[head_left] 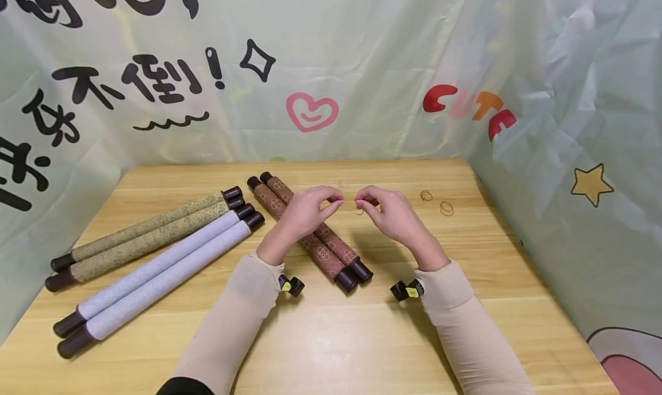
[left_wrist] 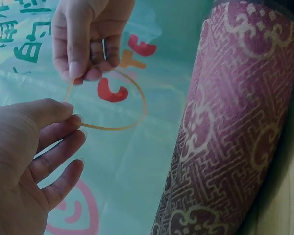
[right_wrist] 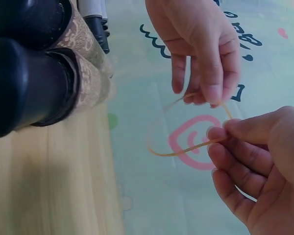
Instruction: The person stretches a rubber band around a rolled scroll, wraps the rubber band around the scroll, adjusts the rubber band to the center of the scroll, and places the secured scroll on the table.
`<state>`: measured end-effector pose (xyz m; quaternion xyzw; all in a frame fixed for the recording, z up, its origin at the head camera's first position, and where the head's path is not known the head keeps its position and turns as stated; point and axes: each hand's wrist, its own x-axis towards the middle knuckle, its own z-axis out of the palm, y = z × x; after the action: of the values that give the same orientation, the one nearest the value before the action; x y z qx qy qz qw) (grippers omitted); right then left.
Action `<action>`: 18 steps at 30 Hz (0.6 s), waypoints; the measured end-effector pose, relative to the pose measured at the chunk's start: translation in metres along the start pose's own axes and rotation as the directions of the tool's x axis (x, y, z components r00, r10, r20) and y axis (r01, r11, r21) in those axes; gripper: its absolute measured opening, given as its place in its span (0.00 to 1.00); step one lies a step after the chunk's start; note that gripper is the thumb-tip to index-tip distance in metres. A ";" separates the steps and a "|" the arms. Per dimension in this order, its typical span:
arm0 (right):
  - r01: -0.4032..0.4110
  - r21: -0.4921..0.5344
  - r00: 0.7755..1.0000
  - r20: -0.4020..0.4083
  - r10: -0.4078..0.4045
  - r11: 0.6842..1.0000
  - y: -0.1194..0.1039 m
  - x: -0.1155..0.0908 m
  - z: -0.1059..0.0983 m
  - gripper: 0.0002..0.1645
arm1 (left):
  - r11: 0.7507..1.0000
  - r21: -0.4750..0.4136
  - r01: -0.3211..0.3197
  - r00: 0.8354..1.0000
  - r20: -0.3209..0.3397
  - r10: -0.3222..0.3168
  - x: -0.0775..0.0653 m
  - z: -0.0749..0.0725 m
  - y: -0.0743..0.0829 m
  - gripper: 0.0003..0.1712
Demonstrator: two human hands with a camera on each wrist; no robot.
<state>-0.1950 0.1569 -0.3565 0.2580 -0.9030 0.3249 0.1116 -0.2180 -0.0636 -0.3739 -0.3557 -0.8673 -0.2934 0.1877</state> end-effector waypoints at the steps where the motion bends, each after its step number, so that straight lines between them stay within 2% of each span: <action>1: -0.004 -0.002 1.000 0.004 0.004 1.000 0.000 0.000 -0.001 0.08 | 1.000 -0.002 -0.002 1.000 0.002 0.002 0.000 -0.001 0.000 0.07; 6: -0.031 -0.021 0.999 0.015 0.031 0.999 -0.001 0.000 -0.005 0.08 | 1.000 -0.007 -0.017 1.000 0.008 0.017 0.000 -0.002 -0.001 0.07; 13: -0.002 -0.047 0.996 0.094 0.007 0.999 -0.003 0.002 0.000 0.13 | 0.999 0.009 -0.044 0.999 0.017 0.044 -0.001 -0.002 0.003 0.06; 18: 0.003 -0.040 0.997 0.083 0.001 0.999 -0.003 0.001 0.004 0.11 | 0.999 0.012 -0.040 0.999 0.037 0.039 -0.001 -0.001 0.005 0.06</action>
<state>-0.1948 0.1517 -0.3578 0.2695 -0.9130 0.2959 0.0791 -0.2137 -0.0613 -0.3718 -0.3769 -0.8652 -0.2775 0.1798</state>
